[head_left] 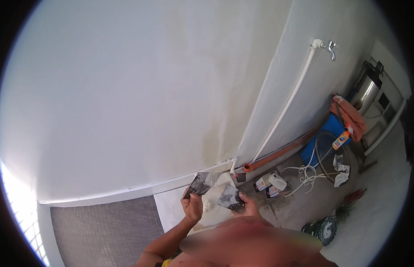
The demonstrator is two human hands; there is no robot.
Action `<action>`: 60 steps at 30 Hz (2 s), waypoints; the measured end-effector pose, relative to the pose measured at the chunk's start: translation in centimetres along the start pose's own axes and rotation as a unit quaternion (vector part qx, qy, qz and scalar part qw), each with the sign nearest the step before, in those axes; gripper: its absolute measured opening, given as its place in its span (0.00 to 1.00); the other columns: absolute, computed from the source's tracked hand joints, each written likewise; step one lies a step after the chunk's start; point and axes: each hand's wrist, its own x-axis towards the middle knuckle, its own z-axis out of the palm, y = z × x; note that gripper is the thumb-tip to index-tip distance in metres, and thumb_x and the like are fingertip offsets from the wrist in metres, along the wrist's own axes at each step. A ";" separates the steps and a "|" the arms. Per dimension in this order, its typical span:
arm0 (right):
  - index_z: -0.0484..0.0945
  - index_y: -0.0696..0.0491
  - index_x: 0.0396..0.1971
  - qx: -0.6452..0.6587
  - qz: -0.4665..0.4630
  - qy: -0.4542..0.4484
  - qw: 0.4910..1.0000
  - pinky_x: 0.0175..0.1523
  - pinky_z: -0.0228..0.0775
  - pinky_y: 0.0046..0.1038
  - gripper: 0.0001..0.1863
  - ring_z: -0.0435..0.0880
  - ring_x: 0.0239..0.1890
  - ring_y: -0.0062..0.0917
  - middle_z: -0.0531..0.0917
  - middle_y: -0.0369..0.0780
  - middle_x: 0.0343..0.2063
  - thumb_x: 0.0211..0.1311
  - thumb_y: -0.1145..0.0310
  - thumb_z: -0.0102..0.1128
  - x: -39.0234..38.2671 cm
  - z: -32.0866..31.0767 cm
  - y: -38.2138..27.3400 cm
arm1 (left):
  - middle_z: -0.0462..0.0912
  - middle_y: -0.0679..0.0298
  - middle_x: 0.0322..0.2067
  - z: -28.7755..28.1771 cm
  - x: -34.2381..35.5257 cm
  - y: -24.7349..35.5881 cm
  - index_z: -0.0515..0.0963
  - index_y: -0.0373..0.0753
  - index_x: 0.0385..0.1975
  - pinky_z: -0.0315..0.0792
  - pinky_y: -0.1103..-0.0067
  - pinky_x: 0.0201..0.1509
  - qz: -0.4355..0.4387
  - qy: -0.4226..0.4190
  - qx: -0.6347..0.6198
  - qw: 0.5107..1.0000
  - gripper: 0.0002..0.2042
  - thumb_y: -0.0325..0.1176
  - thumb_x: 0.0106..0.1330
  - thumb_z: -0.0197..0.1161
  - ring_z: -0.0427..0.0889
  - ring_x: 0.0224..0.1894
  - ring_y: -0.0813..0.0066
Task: The person uses a putty knife to scoop plaster from a container and applies it to a wall, smoothing it with a trowel. They repeatedly transfer plaster between tools and spread it across the wall surface.
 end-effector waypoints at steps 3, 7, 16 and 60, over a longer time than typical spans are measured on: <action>0.73 0.56 0.59 0.011 -0.018 -0.011 1.000 0.61 0.78 0.43 0.19 0.85 0.54 0.37 0.83 0.43 0.51 0.71 0.70 0.57 -6.6 11.2 0.0 | 0.74 0.43 0.66 7.3 3.8 9.6 0.72 0.35 0.67 0.62 0.59 0.74 0.100 -0.199 0.108 0.969 0.23 0.43 0.82 0.51 0.72 0.70 0.49; 0.72 0.57 0.61 0.019 -0.006 -0.100 0.995 0.61 0.78 0.40 0.22 0.84 0.55 0.37 0.83 0.48 0.51 0.69 0.69 0.60 -13.9 24.8 -2.7 | 0.76 0.44 0.64 13.5 10.6 21.5 0.77 0.34 0.61 0.69 0.56 0.69 0.159 -0.342 0.205 0.903 0.18 0.26 0.72 0.61 0.75 0.66 0.43; 0.76 0.55 0.59 -0.165 -0.273 -0.156 0.935 0.65 0.74 0.43 0.21 0.84 0.55 0.35 0.83 0.42 0.53 0.76 0.57 0.53 -24.4 37.6 -5.5 | 0.84 0.50 0.53 14.5 15.1 31.1 0.76 0.35 0.60 0.81 0.62 0.55 -0.247 -0.239 0.458 0.820 0.16 0.29 0.75 0.58 0.87 0.50 0.56; 0.83 0.51 0.57 -0.778 -0.529 -0.055 0.335 0.66 0.70 0.39 0.32 0.78 0.59 0.43 0.82 0.44 0.55 0.49 0.89 0.54 -17.5 42.8 -6.9 | 0.85 0.57 0.47 13.5 30.9 34.9 0.73 0.32 0.57 0.83 0.66 0.54 -0.398 0.012 -0.180 0.900 0.15 0.33 0.77 0.52 0.87 0.46 0.63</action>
